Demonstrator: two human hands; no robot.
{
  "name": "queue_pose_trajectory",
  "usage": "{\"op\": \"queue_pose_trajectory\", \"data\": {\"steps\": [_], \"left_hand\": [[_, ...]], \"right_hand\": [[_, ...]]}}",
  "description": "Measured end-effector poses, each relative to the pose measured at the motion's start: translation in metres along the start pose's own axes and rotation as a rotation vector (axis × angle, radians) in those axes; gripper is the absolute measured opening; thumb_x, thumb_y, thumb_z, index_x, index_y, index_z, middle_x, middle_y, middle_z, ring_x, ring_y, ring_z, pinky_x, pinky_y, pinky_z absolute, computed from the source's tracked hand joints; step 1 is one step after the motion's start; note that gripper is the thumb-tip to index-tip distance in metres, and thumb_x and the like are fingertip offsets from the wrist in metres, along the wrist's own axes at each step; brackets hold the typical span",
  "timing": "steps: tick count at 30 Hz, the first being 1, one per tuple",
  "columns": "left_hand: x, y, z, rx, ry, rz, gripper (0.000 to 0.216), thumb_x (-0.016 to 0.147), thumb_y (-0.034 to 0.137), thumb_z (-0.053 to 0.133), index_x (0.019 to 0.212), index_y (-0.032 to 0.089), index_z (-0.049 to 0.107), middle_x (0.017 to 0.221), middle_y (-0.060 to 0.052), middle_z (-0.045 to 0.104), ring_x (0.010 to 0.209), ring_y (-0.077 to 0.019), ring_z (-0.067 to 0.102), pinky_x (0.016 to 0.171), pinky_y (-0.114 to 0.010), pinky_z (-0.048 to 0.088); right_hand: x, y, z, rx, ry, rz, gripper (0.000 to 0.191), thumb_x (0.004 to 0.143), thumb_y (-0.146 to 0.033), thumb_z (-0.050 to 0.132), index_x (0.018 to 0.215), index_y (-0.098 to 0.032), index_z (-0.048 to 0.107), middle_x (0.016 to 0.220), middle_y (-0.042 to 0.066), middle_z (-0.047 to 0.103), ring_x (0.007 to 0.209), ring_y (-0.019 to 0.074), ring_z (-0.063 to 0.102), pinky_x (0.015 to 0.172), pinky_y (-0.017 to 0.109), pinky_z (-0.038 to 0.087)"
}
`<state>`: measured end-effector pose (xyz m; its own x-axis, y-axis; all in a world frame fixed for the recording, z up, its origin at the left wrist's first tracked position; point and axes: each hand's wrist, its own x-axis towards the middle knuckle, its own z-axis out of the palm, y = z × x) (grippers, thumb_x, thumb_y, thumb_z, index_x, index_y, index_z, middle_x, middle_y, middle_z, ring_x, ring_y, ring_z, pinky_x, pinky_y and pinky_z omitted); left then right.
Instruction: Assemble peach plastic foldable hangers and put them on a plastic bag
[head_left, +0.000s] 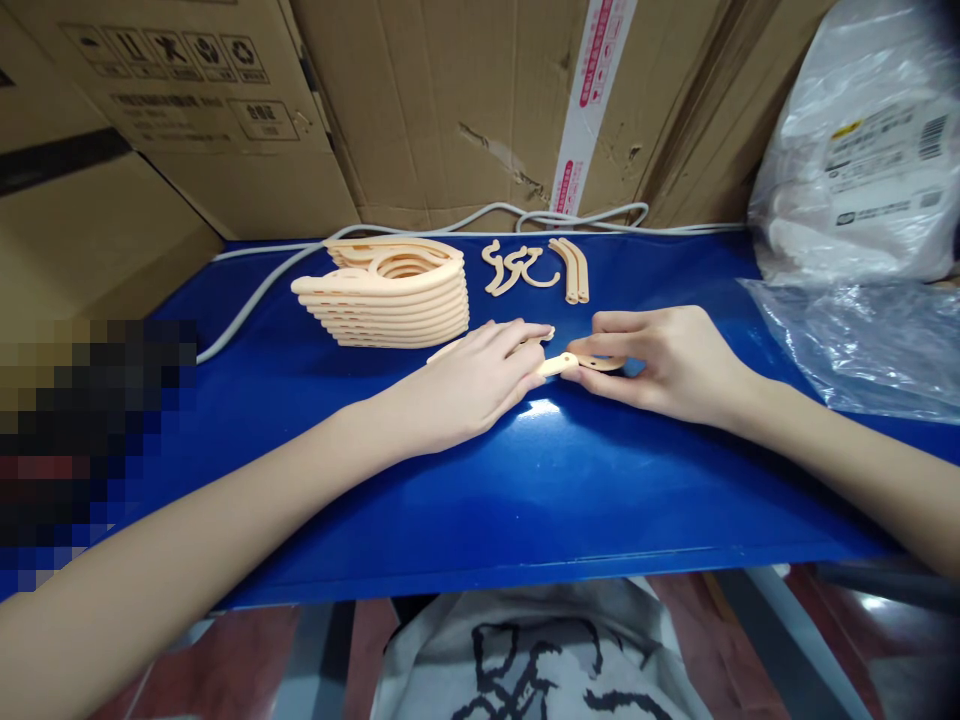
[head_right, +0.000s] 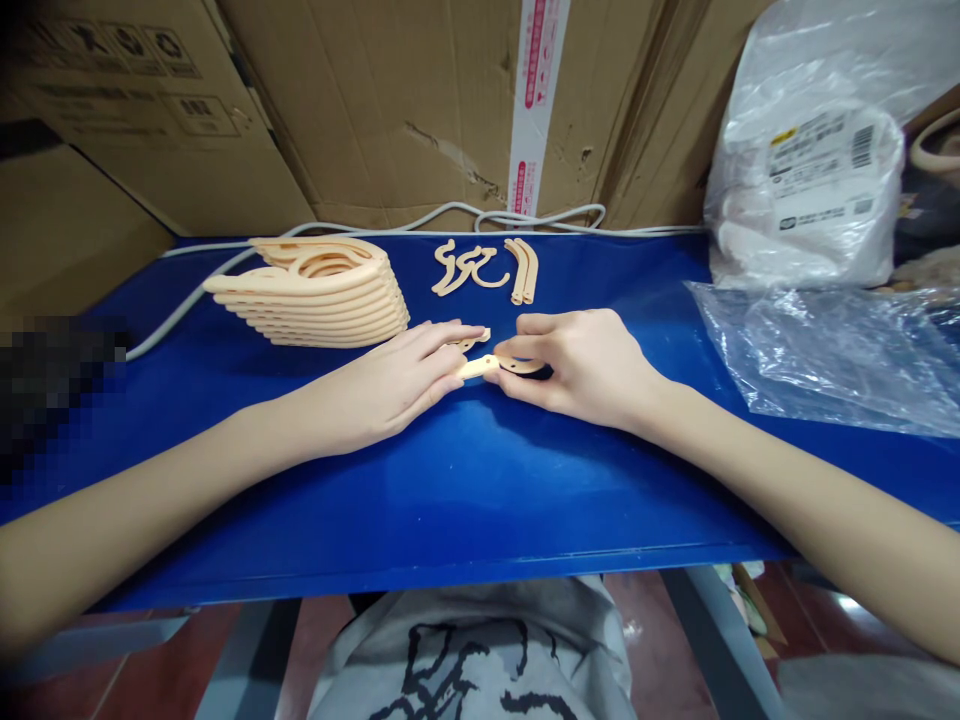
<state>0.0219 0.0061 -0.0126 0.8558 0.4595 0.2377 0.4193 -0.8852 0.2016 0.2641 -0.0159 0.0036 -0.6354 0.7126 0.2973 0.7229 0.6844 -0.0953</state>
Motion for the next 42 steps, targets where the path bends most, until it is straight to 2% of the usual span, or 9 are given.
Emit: {"op": "queue_pose_trajectory", "data": {"steps": [8, 12, 15, 18, 22, 26, 31, 36, 42], "left_hand": [[-0.001, -0.001, 0.001, -0.007, -0.02, 0.029, 0.032, 0.107, 0.028, 0.029, 0.117, 0.012, 0.055, 0.148, -0.016, 0.045, 0.136, -0.0274, 0.042, 0.115, -0.048, 0.034], [0.0, 0.0, -0.003, -0.13, -0.019, 0.005, 0.033, 0.107, 0.033, 0.03, 0.113, 0.015, 0.057, 0.147, -0.012, 0.047, 0.137, -0.0243, 0.042, 0.116, -0.044, 0.033], [-0.001, -0.002, -0.007, -0.247, 0.001, -0.078, 0.031, 0.105, 0.032, 0.032, 0.104, 0.016, 0.059, 0.144, -0.012, 0.049, 0.134, -0.023, 0.046, 0.112, -0.04, 0.038], [-0.002, -0.008, -0.007, -0.305, 0.008, -0.129, 0.022, 0.098, 0.025, 0.045, 0.114, 0.016, 0.057, 0.142, -0.012, 0.049, 0.131, -0.0228, 0.05, 0.11, -0.038, 0.041], [-0.003, -0.016, -0.002, -0.292, 0.01, -0.101, 0.031, 0.094, 0.018, 0.048, 0.124, 0.017, 0.056, 0.145, -0.011, 0.046, 0.13, -0.0221, 0.051, 0.11, -0.037, 0.042], [-0.001, -0.022, 0.002, -0.253, 0.077, -0.061, 0.03, 0.098, 0.012, 0.04, 0.12, 0.014, 0.06, 0.139, -0.012, 0.051, 0.127, -0.0182, 0.054, 0.108, -0.032, 0.043], [0.0, -0.022, -0.002, -0.182, 0.139, -0.073, 0.027, 0.099, 0.011, 0.042, 0.113, 0.015, 0.063, 0.126, -0.011, 0.061, 0.117, -0.0184, 0.06, 0.099, -0.032, 0.048], [0.0, -0.018, -0.005, -0.099, 0.154, -0.129, 0.026, 0.098, 0.012, 0.044, 0.115, 0.017, 0.062, 0.127, -0.009, 0.064, 0.115, -0.0222, 0.062, 0.097, -0.037, 0.05], [0.001, -0.018, -0.003, -0.014, 0.172, -0.146, 0.025, 0.098, 0.009, 0.045, 0.115, 0.014, 0.063, 0.128, -0.01, 0.064, 0.118, -0.0241, 0.062, 0.099, -0.039, 0.051]], "right_hand": [[0.001, -0.004, -0.004, 0.004, -0.038, 0.028, 0.031, 0.094, -0.041, 0.051, 0.093, -0.023, 0.077, 0.068, 0.002, 0.059, 0.056, 0.0137, 0.053, 0.052, 0.029, 0.03], [0.004, 0.0, -0.015, 0.165, -0.113, 0.012, 0.029, 0.093, -0.043, 0.055, 0.092, -0.023, 0.077, 0.068, 0.0, 0.058, 0.056, 0.0125, 0.051, 0.054, 0.029, 0.032], [0.006, 0.005, -0.022, 0.301, -0.284, -0.019, 0.026, 0.091, -0.046, 0.06, 0.091, -0.026, 0.076, 0.071, -0.001, 0.06, 0.061, 0.0134, 0.054, 0.067, 0.031, 0.038], [0.005, 0.012, -0.024, 0.298, -0.368, -0.09, 0.029, 0.09, -0.053, 0.06, 0.091, -0.029, 0.076, 0.083, 0.002, 0.065, 0.077, 0.019, 0.059, 0.086, 0.042, 0.039], [0.003, 0.018, -0.022, 0.232, -0.307, -0.14, 0.029, 0.089, -0.056, 0.06, 0.093, -0.032, 0.076, 0.112, 0.006, 0.063, 0.105, 0.0273, 0.056, 0.095, 0.05, 0.037], [0.002, 0.016, -0.022, 0.209, -0.295, -0.138, 0.021, 0.091, -0.047, 0.059, 0.093, -0.034, 0.076, 0.13, 0.004, 0.056, 0.12, 0.029, 0.049, 0.101, 0.053, 0.035], [0.002, 0.012, -0.026, 0.216, -0.306, -0.15, 0.024, 0.095, -0.032, 0.052, 0.087, -0.032, 0.075, 0.137, 0.003, 0.052, 0.128, 0.0268, 0.047, 0.104, 0.052, 0.038], [0.001, 0.012, -0.024, 0.275, -0.299, -0.114, 0.029, 0.094, -0.018, 0.045, 0.088, -0.026, 0.072, 0.144, 0.005, 0.049, 0.134, 0.0246, 0.046, 0.104, 0.044, 0.043], [0.004, 0.002, -0.02, 0.499, -0.251, -0.026, 0.026, 0.09, -0.009, 0.045, 0.099, -0.022, 0.065, 0.124, 0.006, 0.064, 0.117, 0.0204, 0.06, 0.096, 0.036, 0.048]]}}
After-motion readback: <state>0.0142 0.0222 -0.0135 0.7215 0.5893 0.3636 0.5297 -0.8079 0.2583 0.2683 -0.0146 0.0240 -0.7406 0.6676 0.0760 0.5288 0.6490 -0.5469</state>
